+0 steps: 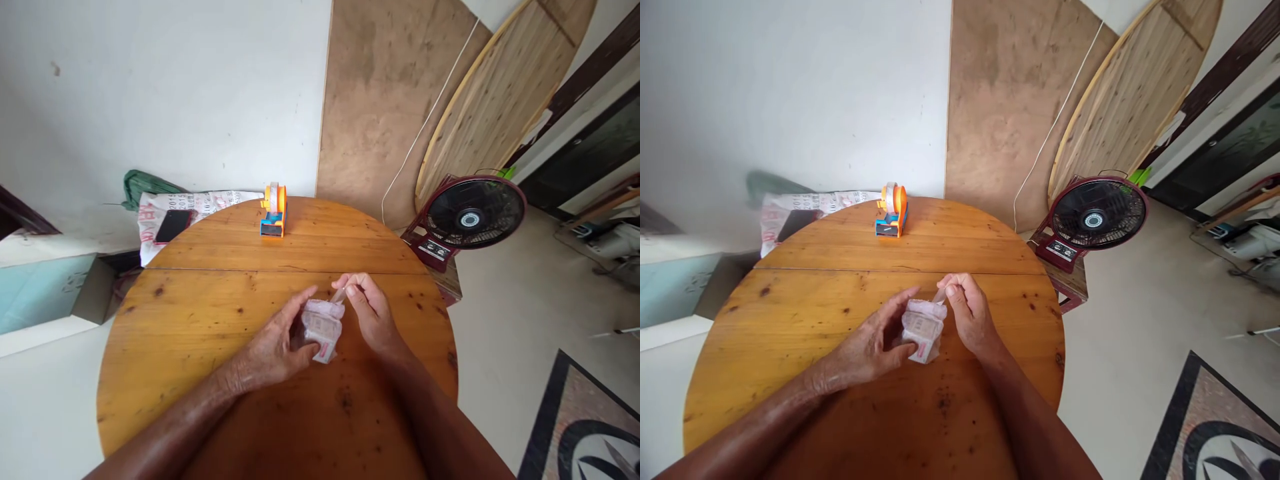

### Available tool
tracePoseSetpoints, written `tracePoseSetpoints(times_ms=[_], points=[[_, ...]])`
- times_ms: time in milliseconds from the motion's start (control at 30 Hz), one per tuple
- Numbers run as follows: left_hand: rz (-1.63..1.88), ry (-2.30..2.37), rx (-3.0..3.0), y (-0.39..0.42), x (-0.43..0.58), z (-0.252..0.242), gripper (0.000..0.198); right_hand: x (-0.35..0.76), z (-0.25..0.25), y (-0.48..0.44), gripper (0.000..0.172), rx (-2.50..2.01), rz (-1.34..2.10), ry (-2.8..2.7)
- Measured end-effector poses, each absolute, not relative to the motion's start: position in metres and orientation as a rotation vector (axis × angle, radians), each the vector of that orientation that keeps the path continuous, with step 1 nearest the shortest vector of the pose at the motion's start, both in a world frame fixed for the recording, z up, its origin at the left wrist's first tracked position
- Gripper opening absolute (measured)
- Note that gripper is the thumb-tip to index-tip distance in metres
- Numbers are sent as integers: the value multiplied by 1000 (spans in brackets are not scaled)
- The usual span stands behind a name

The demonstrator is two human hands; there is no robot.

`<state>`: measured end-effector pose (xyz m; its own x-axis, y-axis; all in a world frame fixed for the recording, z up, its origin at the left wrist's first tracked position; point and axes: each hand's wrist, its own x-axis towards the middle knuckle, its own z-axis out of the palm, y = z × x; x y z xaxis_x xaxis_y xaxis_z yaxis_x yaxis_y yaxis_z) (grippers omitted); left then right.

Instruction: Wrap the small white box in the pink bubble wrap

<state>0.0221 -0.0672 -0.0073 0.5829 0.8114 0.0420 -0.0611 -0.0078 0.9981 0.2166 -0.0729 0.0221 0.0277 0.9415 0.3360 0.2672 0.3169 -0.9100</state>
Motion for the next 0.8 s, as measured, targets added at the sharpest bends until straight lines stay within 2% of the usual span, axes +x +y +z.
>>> tracePoseSetpoints(times_ms=[167,267,433,600,800], points=[[760,663,1493,-70,20,-12,97,222,12,-64,19,-1185,777,-1325],[730,653,1505,-70,15,-9,97,225,4,-56,20,-1181,819,-1214],[784,570,1493,-69,12,1,68,229,-7,-44,24,-1214,861,-1055],[724,721,1378,-62,12,5,37,232,-14,-36,26,-1217,899,-1005],[600,788,1310,-56,14,-2,36,234,-12,-31,26,-1236,852,-984]])
